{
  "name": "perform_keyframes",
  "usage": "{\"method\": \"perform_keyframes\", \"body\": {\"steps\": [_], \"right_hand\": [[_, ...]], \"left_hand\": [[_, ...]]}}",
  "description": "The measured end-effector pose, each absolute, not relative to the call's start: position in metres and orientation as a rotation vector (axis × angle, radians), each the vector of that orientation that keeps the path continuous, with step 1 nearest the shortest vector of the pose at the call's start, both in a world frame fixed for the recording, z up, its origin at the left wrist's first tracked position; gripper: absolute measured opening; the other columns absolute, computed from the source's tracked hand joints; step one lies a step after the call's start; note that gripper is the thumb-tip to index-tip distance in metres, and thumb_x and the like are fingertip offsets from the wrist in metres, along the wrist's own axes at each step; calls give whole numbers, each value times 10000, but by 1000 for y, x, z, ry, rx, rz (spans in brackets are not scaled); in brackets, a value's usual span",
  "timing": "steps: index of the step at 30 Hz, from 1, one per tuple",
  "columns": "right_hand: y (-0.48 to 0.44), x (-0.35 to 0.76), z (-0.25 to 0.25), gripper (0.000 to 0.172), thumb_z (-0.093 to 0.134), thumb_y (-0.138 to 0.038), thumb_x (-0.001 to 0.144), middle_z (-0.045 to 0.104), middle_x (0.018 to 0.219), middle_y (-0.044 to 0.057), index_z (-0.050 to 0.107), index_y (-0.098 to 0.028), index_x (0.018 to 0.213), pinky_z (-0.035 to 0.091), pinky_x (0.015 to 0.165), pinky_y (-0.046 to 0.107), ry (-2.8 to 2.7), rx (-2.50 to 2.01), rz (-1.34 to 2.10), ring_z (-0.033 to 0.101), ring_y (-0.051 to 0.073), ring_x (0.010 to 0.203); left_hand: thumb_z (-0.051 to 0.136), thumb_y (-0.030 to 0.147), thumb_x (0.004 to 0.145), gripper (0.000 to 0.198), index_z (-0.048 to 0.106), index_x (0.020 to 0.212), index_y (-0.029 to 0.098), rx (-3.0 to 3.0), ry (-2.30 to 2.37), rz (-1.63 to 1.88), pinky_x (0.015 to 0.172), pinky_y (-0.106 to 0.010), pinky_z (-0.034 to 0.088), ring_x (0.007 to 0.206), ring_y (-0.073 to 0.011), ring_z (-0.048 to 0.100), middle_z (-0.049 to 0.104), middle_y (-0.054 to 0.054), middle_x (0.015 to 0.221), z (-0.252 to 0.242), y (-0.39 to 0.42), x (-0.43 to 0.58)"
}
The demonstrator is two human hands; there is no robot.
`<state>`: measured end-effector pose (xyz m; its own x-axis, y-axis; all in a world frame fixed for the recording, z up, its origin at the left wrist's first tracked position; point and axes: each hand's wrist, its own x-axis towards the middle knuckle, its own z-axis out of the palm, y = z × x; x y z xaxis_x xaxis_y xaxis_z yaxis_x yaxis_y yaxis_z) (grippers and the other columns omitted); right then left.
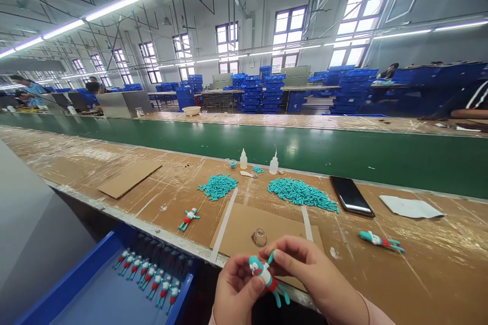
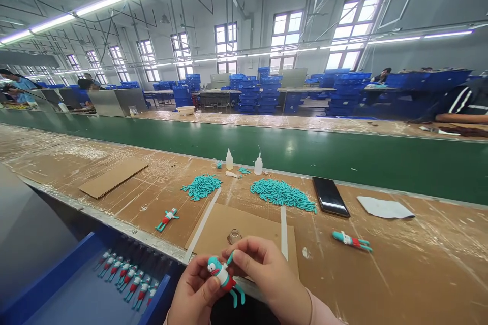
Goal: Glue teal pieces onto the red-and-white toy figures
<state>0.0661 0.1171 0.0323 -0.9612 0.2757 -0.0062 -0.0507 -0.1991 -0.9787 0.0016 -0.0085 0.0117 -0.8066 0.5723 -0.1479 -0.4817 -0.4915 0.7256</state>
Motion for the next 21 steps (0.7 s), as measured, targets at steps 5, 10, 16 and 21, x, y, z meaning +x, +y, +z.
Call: {"method": "perform_keyframes", "body": {"steps": [5, 10, 16, 21], "right_hand": [[112, 66, 41, 409, 640, -553, 783, 654, 808, 80, 670, -146, 802, 501, 661, 262, -2003, -226, 2034, 596, 183, 734], [105, 64, 44, 449, 592, -581, 800, 644, 790, 77, 646, -135, 815, 491, 642, 262, -2091, -212, 2015, 585, 181, 714], [126, 35, 53, 412, 544, -529, 815, 648, 901, 92, 634, -139, 911, 485, 777, 328, -2372, -78, 1929, 597, 223, 859], [180, -50, 43, 84, 535, -132, 793, 614, 802, 28, 612, -148, 763, 451, 734, 288, -2731, -144, 1172, 557, 166, 779]], "left_hand": [[883, 349, 391, 349, 696, 638, 189, 153, 1087, 2356, 499, -191, 515, 518, -118, 602, 672, -19, 570, 9, -6, 5], [886, 358, 378, 358, 696, 629, 189, 99, 1112, 2396, 489, -180, 504, 527, -115, 600, 666, -13, 563, 5, -9, 5], [893, 292, 387, 346, 724, 685, 245, -49, 830, 2307, 593, -209, 513, 603, -110, 627, 712, 7, 676, -3, -17, -15], [842, 365, 491, 309, 724, 777, 355, -110, 542, 2147, 440, -143, 389, 443, -43, 515, 658, 58, 581, -26, -26, -41]]}}
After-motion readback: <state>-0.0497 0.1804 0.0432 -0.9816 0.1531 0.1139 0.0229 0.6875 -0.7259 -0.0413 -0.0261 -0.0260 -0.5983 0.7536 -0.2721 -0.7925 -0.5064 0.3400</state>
